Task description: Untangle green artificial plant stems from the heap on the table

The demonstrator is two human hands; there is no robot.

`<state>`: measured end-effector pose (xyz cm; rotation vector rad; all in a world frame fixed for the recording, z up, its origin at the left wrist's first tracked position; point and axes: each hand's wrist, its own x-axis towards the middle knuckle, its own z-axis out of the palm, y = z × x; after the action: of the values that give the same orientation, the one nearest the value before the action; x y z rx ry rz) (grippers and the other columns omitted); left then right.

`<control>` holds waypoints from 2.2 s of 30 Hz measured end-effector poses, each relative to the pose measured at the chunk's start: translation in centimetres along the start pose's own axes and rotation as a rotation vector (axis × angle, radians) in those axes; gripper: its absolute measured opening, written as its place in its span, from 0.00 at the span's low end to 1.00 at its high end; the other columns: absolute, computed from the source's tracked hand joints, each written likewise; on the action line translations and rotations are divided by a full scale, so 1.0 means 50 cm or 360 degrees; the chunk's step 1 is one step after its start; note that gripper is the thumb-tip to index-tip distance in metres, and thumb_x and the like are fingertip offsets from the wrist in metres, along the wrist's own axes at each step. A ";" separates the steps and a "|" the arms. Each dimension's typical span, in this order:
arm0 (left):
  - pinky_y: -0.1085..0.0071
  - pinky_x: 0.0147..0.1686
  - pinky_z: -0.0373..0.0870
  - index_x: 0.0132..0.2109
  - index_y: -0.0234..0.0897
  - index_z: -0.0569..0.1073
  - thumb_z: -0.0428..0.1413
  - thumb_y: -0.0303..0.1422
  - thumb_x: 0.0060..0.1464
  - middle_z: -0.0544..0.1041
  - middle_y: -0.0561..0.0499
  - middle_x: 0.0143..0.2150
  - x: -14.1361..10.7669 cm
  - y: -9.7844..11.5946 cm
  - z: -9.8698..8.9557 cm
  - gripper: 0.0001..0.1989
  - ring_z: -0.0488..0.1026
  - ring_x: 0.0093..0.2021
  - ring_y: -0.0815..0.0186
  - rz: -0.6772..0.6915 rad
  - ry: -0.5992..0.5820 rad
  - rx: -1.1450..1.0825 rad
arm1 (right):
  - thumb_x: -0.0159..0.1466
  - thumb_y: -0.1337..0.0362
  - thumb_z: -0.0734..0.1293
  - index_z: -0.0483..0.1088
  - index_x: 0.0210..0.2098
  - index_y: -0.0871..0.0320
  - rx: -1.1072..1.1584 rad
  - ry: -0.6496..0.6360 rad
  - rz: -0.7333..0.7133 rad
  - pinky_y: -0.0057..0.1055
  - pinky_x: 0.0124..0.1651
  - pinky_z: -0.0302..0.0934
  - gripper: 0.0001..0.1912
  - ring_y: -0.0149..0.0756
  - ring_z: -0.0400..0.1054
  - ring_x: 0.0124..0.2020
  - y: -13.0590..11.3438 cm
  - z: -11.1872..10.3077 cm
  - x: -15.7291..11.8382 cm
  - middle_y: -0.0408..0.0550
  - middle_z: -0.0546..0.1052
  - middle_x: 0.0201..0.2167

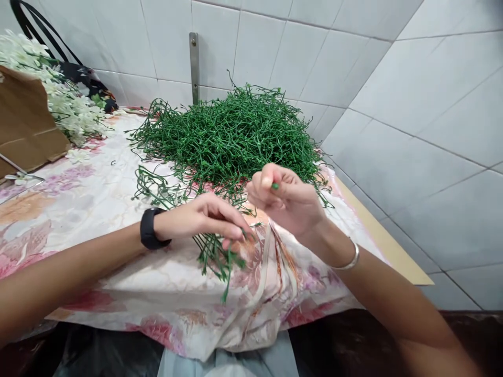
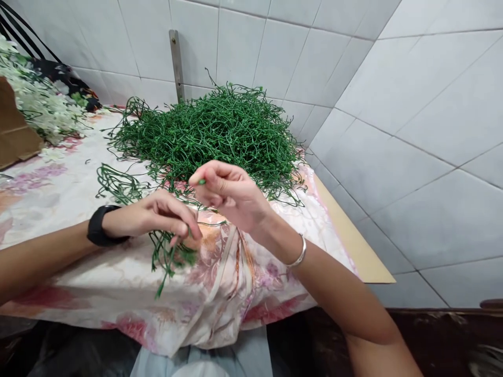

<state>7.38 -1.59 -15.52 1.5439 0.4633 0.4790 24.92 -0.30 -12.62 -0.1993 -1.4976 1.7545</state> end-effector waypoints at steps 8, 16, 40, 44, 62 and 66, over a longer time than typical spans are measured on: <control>0.78 0.32 0.66 0.38 0.34 0.76 0.54 0.27 0.49 0.75 0.51 0.28 -0.006 0.007 -0.026 0.09 0.69 0.27 0.74 0.0315 0.0679 -0.0063 | 0.58 0.60 0.62 0.70 0.30 0.60 -0.1183 0.0671 -0.0366 0.24 0.24 0.47 0.09 0.22 0.55 0.21 -0.031 -0.058 0.021 0.40 0.63 0.18; 0.76 0.37 0.65 0.41 0.36 0.75 0.54 0.25 0.45 0.75 0.51 0.29 0.002 0.000 -0.035 0.13 0.70 0.31 0.72 0.0296 0.0757 -0.0083 | 0.57 0.66 0.61 0.68 0.26 0.60 -0.2591 0.0736 -0.0458 0.32 0.40 0.53 0.06 0.31 0.64 0.29 -0.006 -0.087 0.025 0.44 0.73 0.25; 0.73 0.38 0.67 0.38 0.34 0.70 0.61 0.31 0.40 0.72 0.50 0.37 -0.009 0.007 -0.021 0.15 0.68 0.37 0.69 0.0625 0.1153 0.0662 | 0.54 0.63 0.66 0.69 0.28 0.61 -0.1526 0.0119 -0.0158 0.29 0.41 0.58 0.07 0.29 0.65 0.36 0.016 -0.033 0.014 0.46 0.71 0.32; 0.73 0.34 0.65 0.33 0.34 0.71 0.60 0.33 0.42 0.72 0.51 0.31 -0.013 0.011 -0.024 0.09 0.68 0.32 0.70 0.0585 0.1184 0.0820 | 0.54 0.62 0.66 0.69 0.26 0.61 -0.1372 0.0156 -0.0082 0.32 0.43 0.59 0.08 0.30 0.66 0.36 0.014 -0.037 0.017 0.48 0.72 0.34; 0.73 0.32 0.59 0.28 0.34 0.72 0.59 0.34 0.43 0.72 0.52 0.28 -0.009 0.002 -0.030 0.07 0.66 0.30 0.70 0.0583 0.1059 0.0992 | 0.54 0.64 0.66 0.64 0.35 0.61 -0.1373 0.0048 -0.0124 0.26 0.41 0.59 0.11 0.27 0.63 0.35 0.020 -0.031 0.016 0.44 0.68 0.32; 0.73 0.34 0.61 0.31 0.34 0.72 0.58 0.34 0.44 0.72 0.51 0.30 -0.010 0.004 -0.027 0.08 0.66 0.31 0.69 0.0556 0.1037 0.1061 | 0.57 0.63 0.64 0.63 0.34 0.61 -0.1436 -0.0022 -0.0109 0.26 0.40 0.58 0.08 0.26 0.62 0.35 0.024 -0.037 0.017 0.44 0.67 0.32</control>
<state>6.21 -0.73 -15.28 2.1113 0.9230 1.2048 24.90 1.70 -13.89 -0.5756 -2.1819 0.9168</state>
